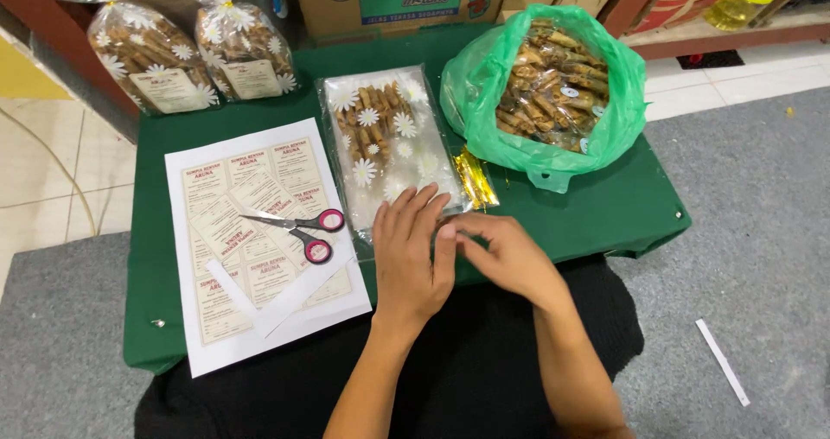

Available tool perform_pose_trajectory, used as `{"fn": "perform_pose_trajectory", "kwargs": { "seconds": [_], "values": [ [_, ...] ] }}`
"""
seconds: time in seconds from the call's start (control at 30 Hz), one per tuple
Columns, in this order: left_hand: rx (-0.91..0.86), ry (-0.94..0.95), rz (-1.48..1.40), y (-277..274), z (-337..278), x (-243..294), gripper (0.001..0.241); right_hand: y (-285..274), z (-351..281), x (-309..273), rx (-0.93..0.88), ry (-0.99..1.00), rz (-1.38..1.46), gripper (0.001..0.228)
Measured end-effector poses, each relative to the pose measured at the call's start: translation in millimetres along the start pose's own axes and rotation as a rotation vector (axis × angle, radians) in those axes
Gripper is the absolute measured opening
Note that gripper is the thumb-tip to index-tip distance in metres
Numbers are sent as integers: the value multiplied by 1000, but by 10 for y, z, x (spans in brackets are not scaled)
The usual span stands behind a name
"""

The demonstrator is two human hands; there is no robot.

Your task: Arranging individually wrapped snacks into a plastic tray and applying small labels to them

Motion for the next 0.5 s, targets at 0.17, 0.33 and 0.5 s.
{"fn": "perform_pose_trajectory", "kwargs": {
  "seconds": [0.17, 0.33, 0.5],
  "values": [
    [2, 125, -81, 491, 304, 266, 34, -799, -25, 392, 283, 129, -91, 16],
    [-144, 119, -231, 1386, 610, 87, 32, -1371, 41, 909, 491, 297, -451, 12],
    [-250, -78, -284, 2158, 914, -331, 40, -1536, 262, 1257, 478, 302, -653, 15]
  ]
}}
Point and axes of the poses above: each hand's wrist, its own z-axis towards the middle knuckle, its own y-axis out of the palm, x = y × z, the point moved 9 cm from there along z, towards the middle knuckle, and after that the axes turned 8 degrees about -z, right-handed, at the moved point
